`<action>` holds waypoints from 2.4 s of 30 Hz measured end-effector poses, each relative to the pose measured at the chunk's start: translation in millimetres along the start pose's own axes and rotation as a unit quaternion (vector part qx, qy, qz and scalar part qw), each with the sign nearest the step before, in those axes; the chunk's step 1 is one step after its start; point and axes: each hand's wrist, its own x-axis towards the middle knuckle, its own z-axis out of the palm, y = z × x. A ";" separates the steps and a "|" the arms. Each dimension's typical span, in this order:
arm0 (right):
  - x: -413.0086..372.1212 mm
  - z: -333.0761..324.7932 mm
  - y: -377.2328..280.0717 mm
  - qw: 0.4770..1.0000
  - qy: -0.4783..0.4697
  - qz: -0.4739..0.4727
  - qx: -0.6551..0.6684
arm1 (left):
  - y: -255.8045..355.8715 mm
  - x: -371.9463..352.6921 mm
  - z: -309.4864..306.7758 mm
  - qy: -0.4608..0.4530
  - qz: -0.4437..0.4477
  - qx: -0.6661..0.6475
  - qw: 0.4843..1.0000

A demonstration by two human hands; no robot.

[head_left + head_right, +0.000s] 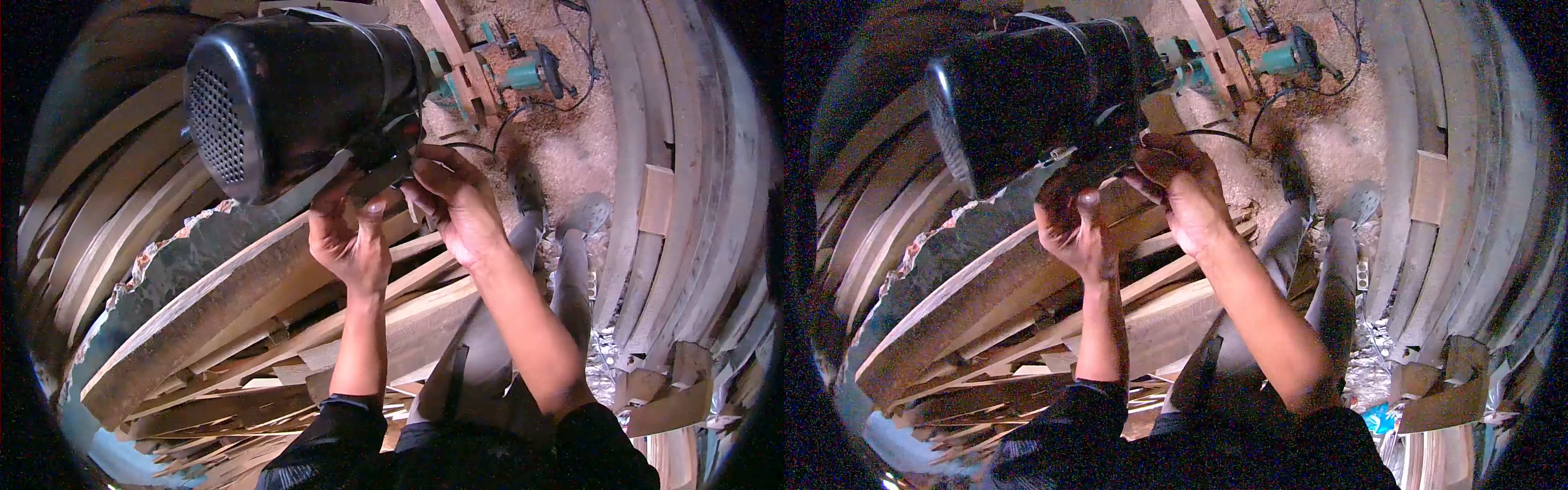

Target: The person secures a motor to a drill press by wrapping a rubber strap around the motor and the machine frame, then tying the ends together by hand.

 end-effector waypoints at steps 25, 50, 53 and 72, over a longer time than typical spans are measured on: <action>16.0 -12.4 -19.7 0.997 -0.012 -0.002 -0.077 | -22.2 -2.4 14.8 -0.005 -0.208 -0.261 0.943; 23.0 -9.6 -15.3 0.998 -0.006 0.001 -0.063 | -35.6 6.3 32.3 -0.048 -0.271 -0.432 0.859; 21.8 -6.6 -16.6 0.994 0.011 -0.027 -0.102 | -32.9 9.5 36.6 -0.028 -0.279 -0.407 0.869; 38.8 -30.8 -73.0 0.936 0.086 -0.242 -0.239 | -32.6 1.4 35.4 -0.018 -0.281 -0.424 0.861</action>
